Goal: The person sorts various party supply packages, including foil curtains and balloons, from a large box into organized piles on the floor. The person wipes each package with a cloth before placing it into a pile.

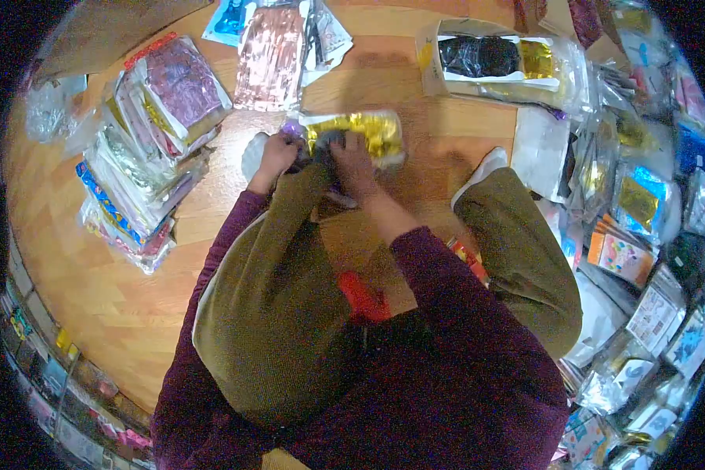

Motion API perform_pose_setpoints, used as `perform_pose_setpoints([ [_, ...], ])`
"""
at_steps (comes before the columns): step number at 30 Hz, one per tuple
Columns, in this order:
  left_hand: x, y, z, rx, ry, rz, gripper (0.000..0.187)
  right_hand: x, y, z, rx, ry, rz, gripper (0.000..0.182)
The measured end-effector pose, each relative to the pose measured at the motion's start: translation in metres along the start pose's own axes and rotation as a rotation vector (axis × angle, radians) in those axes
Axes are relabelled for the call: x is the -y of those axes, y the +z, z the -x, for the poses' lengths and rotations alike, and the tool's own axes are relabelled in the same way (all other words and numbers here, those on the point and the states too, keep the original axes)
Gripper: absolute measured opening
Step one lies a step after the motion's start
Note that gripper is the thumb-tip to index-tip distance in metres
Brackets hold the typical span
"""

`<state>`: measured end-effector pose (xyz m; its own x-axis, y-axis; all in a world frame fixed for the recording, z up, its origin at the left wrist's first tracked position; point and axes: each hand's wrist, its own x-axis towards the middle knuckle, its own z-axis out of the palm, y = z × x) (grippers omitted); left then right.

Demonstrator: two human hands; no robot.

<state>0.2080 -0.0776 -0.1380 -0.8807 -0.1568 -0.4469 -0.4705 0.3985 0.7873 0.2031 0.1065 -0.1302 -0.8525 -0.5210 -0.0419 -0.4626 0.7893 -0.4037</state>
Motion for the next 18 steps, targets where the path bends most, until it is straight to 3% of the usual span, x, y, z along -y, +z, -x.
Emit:
perform_pose_setpoints([
  [3, 0.013, 0.006, -0.004, 0.001, 0.099, -0.127, 0.021, 0.002, -0.014, 0.019, 0.018, -0.005, -0.256, 0.032],
  [5, -0.004, 0.0, 0.0, 0.027, -0.128, -0.066, 0.021, -0.024, -0.016, 0.023, 0.0, -0.028, -0.221, 0.032],
  [6, -0.005, -0.001, 0.0, 0.031, -0.127, -0.069, 0.021, -0.035, -0.02, 0.02, -0.02, 0.018, -0.258, 0.034],
  [7, -0.004, -0.001, 0.0, 0.017, -0.096, -0.056, 0.021, -0.039, -0.031, 0.008, -0.206, 0.371, -0.896, 0.038],
  [8, -0.004, -0.002, 0.001, 0.002, -0.069, -0.043, 0.021, -0.055, -0.042, 0.013, -0.258, 0.302, -0.177, 0.037],
  [10, -0.004, -0.001, 0.003, -0.01, -0.088, 0.037, 0.02, -0.057, -0.079, 0.002, -0.402, 0.57, -0.292, 0.037],
  [13, -0.005, 0.0, 0.0, -0.024, -0.075, 0.04, 0.02, -0.066, -0.077, -0.002, -0.6, 0.567, -0.125, 0.028],
  [14, -0.004, 0.001, -0.001, -0.025, -0.056, -0.042, 0.02, -0.058, -0.071, 0.003, -0.416, 0.687, -0.273, 0.027],
  [15, -0.003, 0.003, -0.002, -0.022, -0.052, -0.038, 0.02, -0.068, -0.036, 0.011, -0.251, 0.638, -0.173, 0.028],
  [16, -0.001, 0.004, -0.003, 0.004, -0.028, -0.083, 0.019, -0.048, -0.012, 0.013, -0.418, 0.465, -0.232, 0.032],
  [17, 0.002, 0.004, -0.004, 0.029, -0.006, -0.131, 0.019, -0.014, -0.014, 0.013, -0.268, 0.338, -0.089, 0.029],
  [18, 0.006, 0.005, -0.005, 0.029, -0.007, -0.136, 0.019, 0.006, -0.002, 0.009, -0.123, 0.388, -0.13, 0.03],
])
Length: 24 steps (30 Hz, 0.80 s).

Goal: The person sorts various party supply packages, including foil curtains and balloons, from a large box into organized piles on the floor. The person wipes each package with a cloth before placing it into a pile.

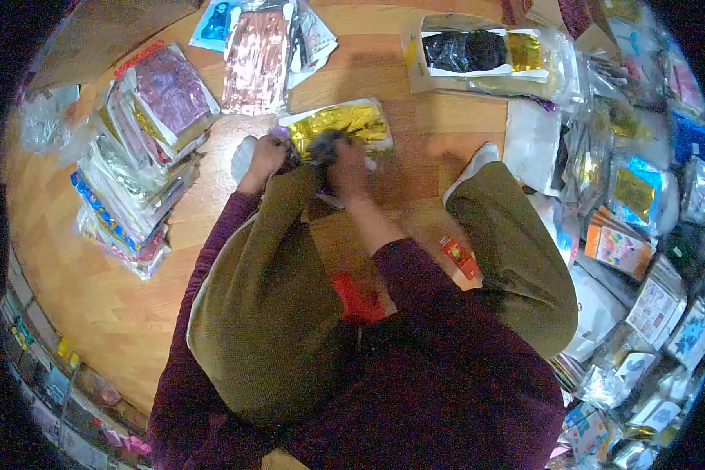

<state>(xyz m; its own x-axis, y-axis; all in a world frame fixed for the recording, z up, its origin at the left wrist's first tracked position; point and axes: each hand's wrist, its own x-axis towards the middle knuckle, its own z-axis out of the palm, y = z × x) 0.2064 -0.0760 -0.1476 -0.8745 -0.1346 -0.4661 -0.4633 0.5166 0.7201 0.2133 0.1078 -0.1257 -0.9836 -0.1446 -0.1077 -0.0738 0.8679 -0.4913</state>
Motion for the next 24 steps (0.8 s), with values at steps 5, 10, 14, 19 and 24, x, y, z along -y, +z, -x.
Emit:
perform_pose_setpoints([
  [5, 0.0, -0.005, 0.004, 0.001, 0.022, 0.191, 0.02, 0.025, 0.018, -0.001, 0.131, 0.09, -0.759, 0.04],
  [10, -0.011, -0.01, 0.007, 0.058, -0.03, 0.065, 0.022, -0.04, -0.048, -0.048, -0.158, 0.144, -0.059, 0.038],
  [14, -0.013, -0.007, 0.008, -0.019, 0.089, 0.142, 0.025, -0.039, -0.037, -0.062, -0.108, 0.222, 0.127, 0.037],
  [19, 0.015, 0.008, 0.005, -0.075, 0.155, 0.022, 0.018, 0.001, -0.018, -0.038, 0.139, -0.403, -0.283, 0.029],
  [24, -0.045, -0.048, 0.036, 0.251, 0.16, 0.558, 0.015, -0.012, -0.043, -0.035, -0.068, 0.052, -0.482, 0.018],
])
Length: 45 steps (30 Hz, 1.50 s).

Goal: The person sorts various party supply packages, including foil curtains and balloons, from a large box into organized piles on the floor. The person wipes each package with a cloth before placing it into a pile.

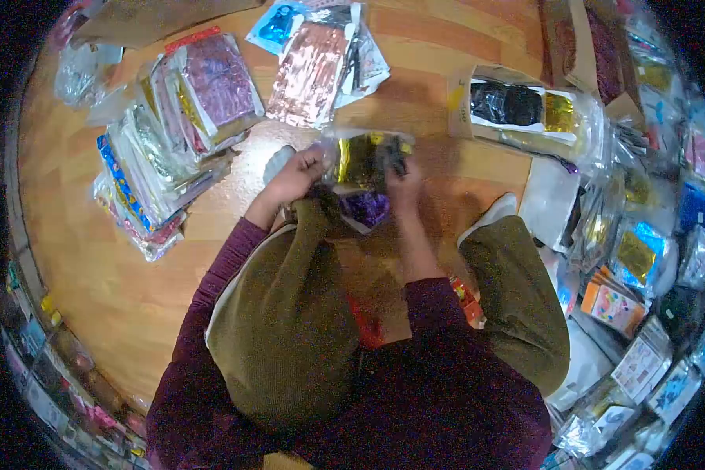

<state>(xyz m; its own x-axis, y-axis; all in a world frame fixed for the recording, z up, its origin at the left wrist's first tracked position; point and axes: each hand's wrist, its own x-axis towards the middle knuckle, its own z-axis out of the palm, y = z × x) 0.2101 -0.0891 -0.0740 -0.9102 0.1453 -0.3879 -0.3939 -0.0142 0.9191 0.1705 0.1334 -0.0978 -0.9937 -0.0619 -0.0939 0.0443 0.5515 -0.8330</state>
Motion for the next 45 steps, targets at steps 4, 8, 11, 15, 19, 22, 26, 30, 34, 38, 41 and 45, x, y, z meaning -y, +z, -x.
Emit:
perform_pose_setpoints([
  [4, -0.062, -0.018, 0.0, -0.021, 0.017, 0.441, 0.018, 0.002, -0.038, -0.025, -0.167, -0.065, -0.126, 0.018],
  [8, -0.1, -0.035, -0.007, -0.095, 0.227, 0.745, 0.015, 0.012, -0.056, -0.041, -0.224, 0.11, -0.251, 0.013],
  [11, -0.102, -0.044, -0.013, -0.273, 0.245, 0.932, 0.015, 0.003, -0.05, -0.04, -0.242, 0.157, -0.297, 0.012],
  [15, -0.018, -0.046, -0.037, -0.351, 0.02, 0.73, 0.018, -0.038, -0.027, -0.029, -0.247, 0.138, -0.166, 0.014],
  [19, 0.027, -0.036, -0.018, -0.5, -0.082, -0.416, 0.028, -0.013, -0.02, -0.01, -0.222, 0.136, -0.161, 0.015],
  [22, 0.012, -0.021, -0.004, -0.428, -0.024, -0.742, 0.031, -0.006, -0.023, -0.007, -0.21, 0.14, -0.149, 0.014],
  [26, 0.007, -0.011, -0.014, -0.318, -0.066, -0.926, 0.033, -0.022, -0.03, -0.016, -0.25, 0.114, -0.184, 0.014],
  [30, 0.021, -0.006, -0.028, -0.125, 0.077, -0.383, 0.024, -0.025, -0.041, -0.022, -0.283, 0.113, -0.236, 0.014],
  [34, 0.007, 0.013, -0.033, 0.047, 0.099, -0.127, 0.019, -0.016, -0.045, -0.026, -0.271, 0.035, -0.176, 0.013],
  [38, -0.008, 0.017, -0.044, -0.075, 0.205, -0.104, 0.027, 0.008, -0.039, -0.03, -0.273, 0.059, -0.188, 0.013],
  [41, 0.061, -0.008, -0.068, -0.082, -0.045, -0.312, 0.032, 0.007, -0.033, -0.033, -0.242, 0.074, -0.135, 0.013],
  [45, 0.077, -0.008, -0.047, -0.101, -0.086, -0.274, 0.032, 0.001, -0.024, -0.029, -0.172, 0.061, 0.112, 0.015],
])
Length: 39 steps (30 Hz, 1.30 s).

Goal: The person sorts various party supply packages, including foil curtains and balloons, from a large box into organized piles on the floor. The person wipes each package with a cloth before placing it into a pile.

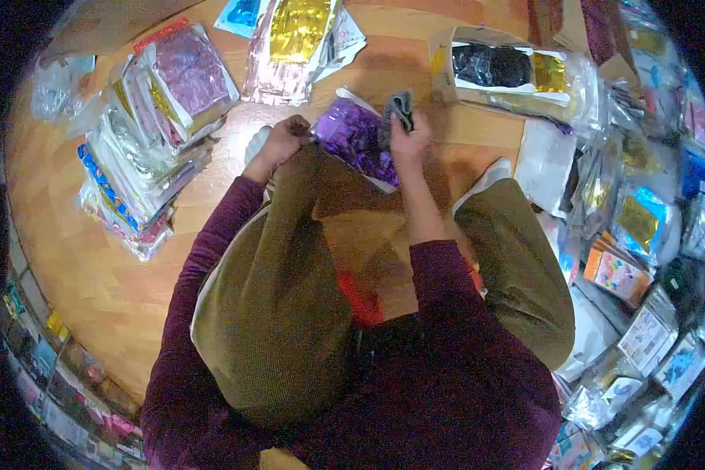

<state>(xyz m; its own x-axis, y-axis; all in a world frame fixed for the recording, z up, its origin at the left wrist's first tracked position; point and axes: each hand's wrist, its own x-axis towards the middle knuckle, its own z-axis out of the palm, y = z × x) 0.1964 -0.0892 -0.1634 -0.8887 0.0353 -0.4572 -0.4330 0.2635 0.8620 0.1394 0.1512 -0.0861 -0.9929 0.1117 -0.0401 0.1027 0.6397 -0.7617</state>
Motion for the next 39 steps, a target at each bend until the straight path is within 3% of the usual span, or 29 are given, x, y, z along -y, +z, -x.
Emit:
perform_pose_setpoints([
  [1, -0.001, 0.001, 0.005, -0.002, -0.007, -0.004, 0.032, 0.002, 0.004, 0.002, 0.005, 0.004, -0.004, 0.015],
  [3, -0.007, 0.005, 0.01, -0.098, -0.037, -0.116, 0.028, 0.007, 0.013, 0.005, 0.116, -0.259, 0.025, 0.024],
  [5, 0.007, 0.008, 0.001, -0.109, -0.015, -0.14, 0.026, 0.013, 0.034, 0.012, 0.064, -0.556, 0.148, 0.029],
  [8, 0.024, 0.018, -0.004, -0.184, 0.087, -0.076, 0.022, 0.032, 0.065, 0.028, 0.237, -0.547, 0.063, 0.025],
  [10, 0.013, 0.018, 0.003, -0.252, 0.154, 0.004, 0.019, 0.03, 0.086, 0.037, 0.495, -0.719, 0.146, 0.02],
  [11, 0.007, 0.017, 0.006, -0.25, 0.073, -0.135, 0.016, 0.025, 0.089, 0.033, 0.495, -0.719, 0.14, 0.02],
  [13, -0.023, 0.009, 0.015, -0.26, -0.026, -0.276, 0.013, 0.022, 0.092, 0.02, 0.36, -0.919, 0.268, 0.015],
  [16, -0.022, 0.002, 0.017, -0.227, 0.055, -0.133, 0.015, 0.012, 0.087, -0.006, 0.472, -0.746, 0.392, 0.017],
  [19, -0.017, 0.003, 0.013, -0.248, 0.01, -0.154, 0.017, 0.014, 0.076, -0.025, 0.404, -0.602, 0.663, 0.024],
  [20, -0.013, 0.004, 0.014, -0.256, 0.018, -0.158, 0.018, 0.015, 0.073, -0.031, 0.408, -0.605, 0.663, 0.024],
  [22, -0.003, 0.004, 0.012, -0.243, 0.03, -0.165, 0.017, 0.018, 0.069, -0.043, 0.301, -0.407, 0.621, 0.03],
  [25, -0.002, 0.005, 0.011, -0.224, 0.059, -0.172, 0.018, 0.039, 0.064, -0.035, 0.232, -0.401, 0.447, 0.018],
  [27, -0.007, 0.004, 0.01, -0.229, 0.066, -0.164, 0.018, 0.038, 0.083, -0.015, 0.22, -0.561, 0.345, 0.018],
  [29, -0.012, 0.003, 0.016, -0.277, 0.067, -0.088, 0.021, 0.053, 0.087, 0.021, 0.481, -0.67, 0.404, 0.017],
  [32, -0.007, 0.015, 0.015, -0.303, 0.105, -0.285, 0.023, 0.022, 0.093, 0.039, 0.448, -0.803, 0.408, 0.016],
  [33, -0.003, 0.012, 0.016, -0.296, 0.173, -0.276, 0.02, 0.021, 0.086, 0.03, 0.458, -0.708, 0.434, 0.015],
  [37, -0.009, 0.004, 0.013, -0.244, 0.117, -0.159, 0.018, 0.022, 0.069, -0.018, 0.43, -0.507, 0.706, 0.017],
  [39, -0.008, 0.005, 0.015, -0.248, 0.064, -0.139, 0.016, 0.016, 0.061, -0.036, 0.264, -0.429, 0.643, 0.021],
])
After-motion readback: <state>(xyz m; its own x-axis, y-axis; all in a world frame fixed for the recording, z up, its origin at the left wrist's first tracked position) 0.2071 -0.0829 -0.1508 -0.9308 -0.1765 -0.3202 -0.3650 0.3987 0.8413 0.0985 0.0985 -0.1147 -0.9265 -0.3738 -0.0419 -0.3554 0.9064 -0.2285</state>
